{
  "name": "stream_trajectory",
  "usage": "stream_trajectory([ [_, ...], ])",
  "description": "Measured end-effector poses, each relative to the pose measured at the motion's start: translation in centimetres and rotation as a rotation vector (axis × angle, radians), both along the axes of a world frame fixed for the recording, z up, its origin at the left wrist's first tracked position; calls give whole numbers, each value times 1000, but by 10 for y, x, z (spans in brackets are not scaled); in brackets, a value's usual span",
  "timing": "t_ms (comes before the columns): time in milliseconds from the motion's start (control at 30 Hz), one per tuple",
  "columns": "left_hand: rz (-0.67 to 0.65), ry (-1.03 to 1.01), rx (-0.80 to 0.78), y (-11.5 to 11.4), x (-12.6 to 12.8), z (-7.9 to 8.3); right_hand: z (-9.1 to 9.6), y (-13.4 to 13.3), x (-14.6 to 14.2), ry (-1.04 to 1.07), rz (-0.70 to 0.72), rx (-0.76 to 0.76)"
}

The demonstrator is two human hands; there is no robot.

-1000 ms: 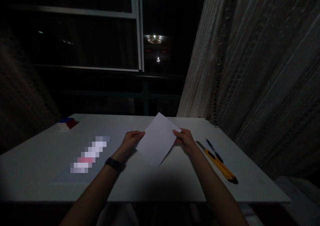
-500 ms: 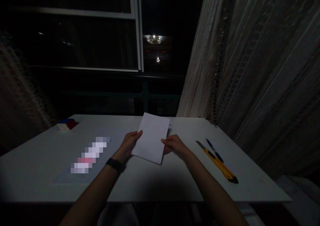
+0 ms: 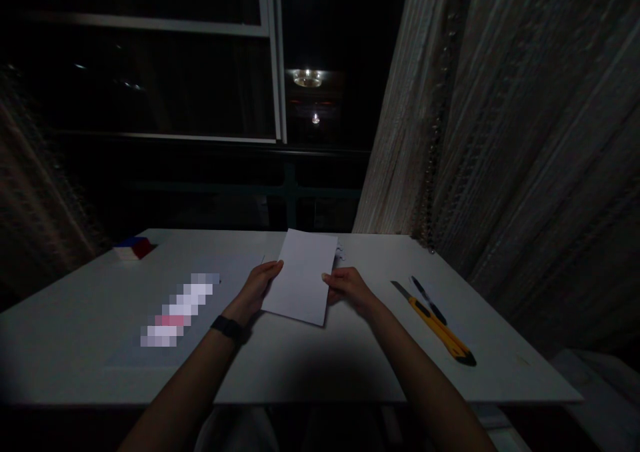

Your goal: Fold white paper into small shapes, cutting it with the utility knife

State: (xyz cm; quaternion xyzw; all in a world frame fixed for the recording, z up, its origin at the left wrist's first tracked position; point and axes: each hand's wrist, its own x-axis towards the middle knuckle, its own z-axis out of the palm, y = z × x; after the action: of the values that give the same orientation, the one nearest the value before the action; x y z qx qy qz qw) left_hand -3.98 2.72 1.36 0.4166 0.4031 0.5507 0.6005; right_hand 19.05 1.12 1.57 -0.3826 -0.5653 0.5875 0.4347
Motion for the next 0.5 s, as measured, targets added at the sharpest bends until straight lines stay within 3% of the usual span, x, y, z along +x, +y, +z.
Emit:
stream_trajectory([
  [267, -60, -15, -18, -5, 2, 9, 5, -5, 5, -37, 72, 40],
  [500, -92, 49, -26, -7, 3, 3, 8, -6, 1, 1, 46, 78],
])
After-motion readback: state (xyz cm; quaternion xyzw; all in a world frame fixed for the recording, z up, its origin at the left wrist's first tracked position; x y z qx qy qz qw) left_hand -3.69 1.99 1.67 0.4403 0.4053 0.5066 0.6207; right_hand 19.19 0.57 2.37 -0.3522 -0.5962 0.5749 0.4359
